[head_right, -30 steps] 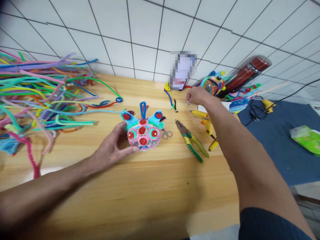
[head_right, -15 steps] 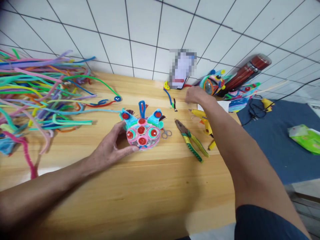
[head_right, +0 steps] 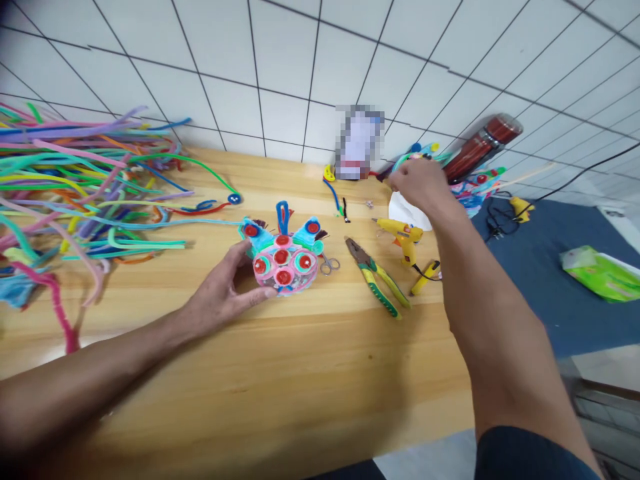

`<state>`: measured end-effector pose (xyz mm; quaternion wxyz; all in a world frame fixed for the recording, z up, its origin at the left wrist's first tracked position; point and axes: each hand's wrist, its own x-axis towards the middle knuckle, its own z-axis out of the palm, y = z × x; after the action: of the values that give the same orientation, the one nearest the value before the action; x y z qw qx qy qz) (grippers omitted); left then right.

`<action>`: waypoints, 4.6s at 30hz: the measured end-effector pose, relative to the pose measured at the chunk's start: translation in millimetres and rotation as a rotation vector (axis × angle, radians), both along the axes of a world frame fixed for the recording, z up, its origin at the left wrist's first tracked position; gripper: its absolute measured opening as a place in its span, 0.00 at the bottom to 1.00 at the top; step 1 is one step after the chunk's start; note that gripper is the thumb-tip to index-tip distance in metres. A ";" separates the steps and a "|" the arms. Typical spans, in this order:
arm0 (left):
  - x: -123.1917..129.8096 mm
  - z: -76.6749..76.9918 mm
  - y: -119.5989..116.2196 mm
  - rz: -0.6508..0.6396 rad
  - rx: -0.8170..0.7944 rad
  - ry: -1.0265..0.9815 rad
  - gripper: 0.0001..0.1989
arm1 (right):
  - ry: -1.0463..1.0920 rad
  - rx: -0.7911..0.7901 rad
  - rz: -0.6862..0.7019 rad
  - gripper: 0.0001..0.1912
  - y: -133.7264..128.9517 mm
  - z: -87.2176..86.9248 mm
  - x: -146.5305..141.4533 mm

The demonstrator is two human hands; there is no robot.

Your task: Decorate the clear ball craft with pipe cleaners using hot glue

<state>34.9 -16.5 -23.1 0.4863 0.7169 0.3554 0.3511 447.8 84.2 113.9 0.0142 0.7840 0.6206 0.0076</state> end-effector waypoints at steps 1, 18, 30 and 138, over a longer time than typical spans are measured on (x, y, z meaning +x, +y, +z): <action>0.4 0.5 0.3 0.001 0.007 -0.001 0.44 | 0.082 0.186 -0.131 0.15 -20.2 8.2 3.3; 3.5 -2.1 2.9 -0.003 0.036 -0.020 0.44 | 0.411 0.186 -0.333 0.13 -126.8 -91.1 14.7; 2.8 -1.9 2.6 -0.016 0.075 -0.010 0.41 | 0.345 0.100 -0.150 0.13 -74.1 -53.7 2.5; 3.8 3.8 2.4 -0.004 0.065 0.011 0.40 | 1.392 0.109 -0.551 0.10 -68.5 -76.1 28.0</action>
<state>38.7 -14.2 -19.4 0.4616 0.7349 0.3451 0.3574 475.8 15.7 37.8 -0.4190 0.7342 0.2660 -0.4632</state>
